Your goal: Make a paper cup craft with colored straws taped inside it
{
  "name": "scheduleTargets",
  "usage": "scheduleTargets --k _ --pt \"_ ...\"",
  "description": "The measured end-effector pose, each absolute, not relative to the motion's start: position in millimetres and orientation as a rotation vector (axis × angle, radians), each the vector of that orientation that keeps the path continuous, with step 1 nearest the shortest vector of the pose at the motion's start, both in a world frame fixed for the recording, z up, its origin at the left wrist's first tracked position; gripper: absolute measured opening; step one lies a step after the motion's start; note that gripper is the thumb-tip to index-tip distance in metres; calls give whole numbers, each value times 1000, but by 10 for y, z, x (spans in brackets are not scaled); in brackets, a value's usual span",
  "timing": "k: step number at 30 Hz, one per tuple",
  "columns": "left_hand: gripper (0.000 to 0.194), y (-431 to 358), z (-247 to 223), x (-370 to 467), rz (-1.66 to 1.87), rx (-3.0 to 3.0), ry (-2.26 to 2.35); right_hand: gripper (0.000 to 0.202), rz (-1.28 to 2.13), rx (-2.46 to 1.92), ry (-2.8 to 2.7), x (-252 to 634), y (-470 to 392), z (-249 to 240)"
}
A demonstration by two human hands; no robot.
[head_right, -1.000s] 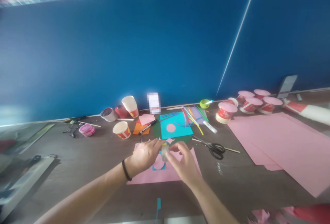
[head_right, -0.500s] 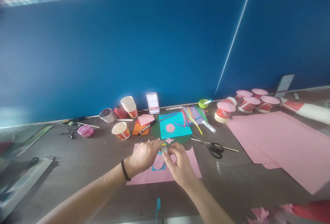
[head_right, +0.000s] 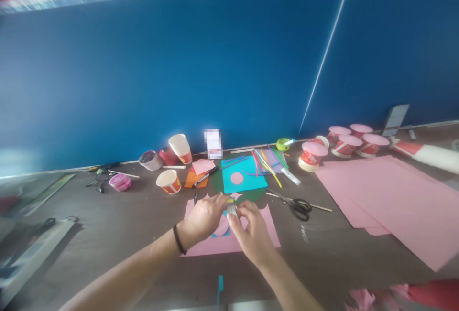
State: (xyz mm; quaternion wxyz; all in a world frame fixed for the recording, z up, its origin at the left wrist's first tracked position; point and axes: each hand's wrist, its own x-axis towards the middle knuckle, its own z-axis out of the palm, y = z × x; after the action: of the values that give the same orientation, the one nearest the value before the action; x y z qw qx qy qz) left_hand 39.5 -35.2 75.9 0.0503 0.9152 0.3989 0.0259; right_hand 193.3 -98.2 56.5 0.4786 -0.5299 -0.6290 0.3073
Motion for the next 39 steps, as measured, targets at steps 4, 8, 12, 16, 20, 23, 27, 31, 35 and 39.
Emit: scheduleTargets --k 4,8,12,16,20,23,27,31,35,39 --pt "38 -380 782 445 71 2796 1227 26 753 -1292 -1531 1941 -1015 594" --pt "36 -401 797 468 96 2743 1227 24 754 -1267 -1521 1949 -1024 579" --pt "31 -393 817 434 140 2678 1176 23 686 -1307 -1528 1973 -988 515" --pt "28 -377 872 384 311 2474 1109 21 651 -1354 -1552 1983 -950 481" --pt "27 -373 926 366 492 2328 1119 20 636 -1375 -1557 1957 -931 504" --pt "24 -358 937 368 540 2305 1104 19 605 -1402 -1587 1940 -932 531" --pt "30 -329 894 364 553 2342 1062 16 562 -1436 -1633 1943 -950 544" --pt "28 -314 821 343 600 2358 1069 11 489 -1431 -1700 1944 -975 536" --pt "27 -311 806 332 617 2352 1028 8 391 -1403 -1771 1927 -999 547" --pt "29 -319 834 346 624 2294 1045 5 399 -1364 -1782 1914 -1015 575"
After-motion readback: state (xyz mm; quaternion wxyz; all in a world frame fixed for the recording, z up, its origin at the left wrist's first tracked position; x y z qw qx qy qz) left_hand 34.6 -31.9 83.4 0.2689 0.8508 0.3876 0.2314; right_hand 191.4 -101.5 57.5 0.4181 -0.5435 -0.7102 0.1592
